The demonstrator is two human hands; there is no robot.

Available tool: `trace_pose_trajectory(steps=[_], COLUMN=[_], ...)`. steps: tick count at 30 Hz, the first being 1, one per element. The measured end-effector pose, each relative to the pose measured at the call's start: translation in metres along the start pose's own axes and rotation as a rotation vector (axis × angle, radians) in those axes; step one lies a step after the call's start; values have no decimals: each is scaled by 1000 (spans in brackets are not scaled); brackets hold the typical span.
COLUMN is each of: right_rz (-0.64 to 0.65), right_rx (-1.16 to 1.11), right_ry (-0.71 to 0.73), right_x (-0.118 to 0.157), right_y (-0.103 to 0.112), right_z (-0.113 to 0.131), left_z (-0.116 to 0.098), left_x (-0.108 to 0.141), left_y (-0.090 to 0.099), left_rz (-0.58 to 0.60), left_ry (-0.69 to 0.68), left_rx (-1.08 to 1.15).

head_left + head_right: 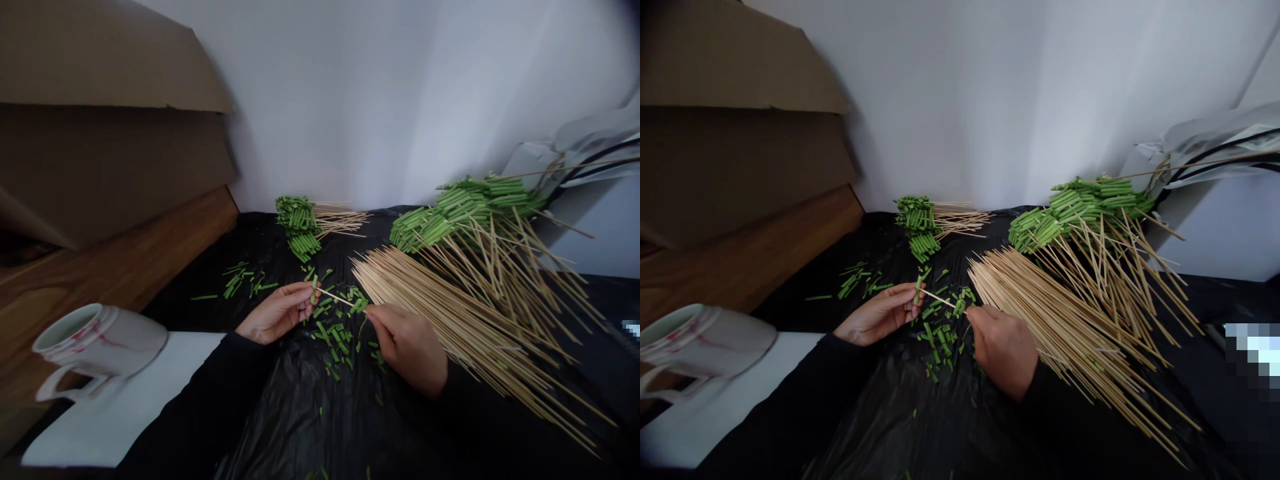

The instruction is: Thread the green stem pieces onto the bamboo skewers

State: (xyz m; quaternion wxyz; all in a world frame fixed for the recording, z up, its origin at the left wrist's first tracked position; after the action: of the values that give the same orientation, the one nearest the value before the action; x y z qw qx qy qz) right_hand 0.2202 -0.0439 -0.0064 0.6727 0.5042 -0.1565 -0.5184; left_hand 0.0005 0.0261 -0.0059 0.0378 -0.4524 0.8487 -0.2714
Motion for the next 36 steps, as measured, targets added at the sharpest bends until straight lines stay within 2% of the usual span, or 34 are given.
trace_pose_trajectory(steps=[14,27,36], right_rz=[3,43,16], right_rx=[6,-12,-66], right_ry=[0,-16,-11], right_x=[0,0,-1], right_y=[0,-4,-3], right_z=[0,2,3], left_z=[0,2,3], left_x=[-1,-1,0], left_y=[2,0,-8], left_rz=[-34,-119,-85], left_ry=[-24,-62,-68], left_rx=[-17,-128,-54])
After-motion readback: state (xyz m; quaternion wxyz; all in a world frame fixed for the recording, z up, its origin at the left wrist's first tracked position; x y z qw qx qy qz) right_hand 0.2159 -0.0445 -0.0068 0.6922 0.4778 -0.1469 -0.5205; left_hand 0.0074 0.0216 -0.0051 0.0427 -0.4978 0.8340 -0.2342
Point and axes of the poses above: each hand's wrist, its own x-axis away from the middle knuckle, its own y-axis out of the back of the hand, z = x × y, the point moved 3 cm from there along -x, towards the middle knuckle, and after that the axes turned 15 degrees about z, right-handed, at the moved point
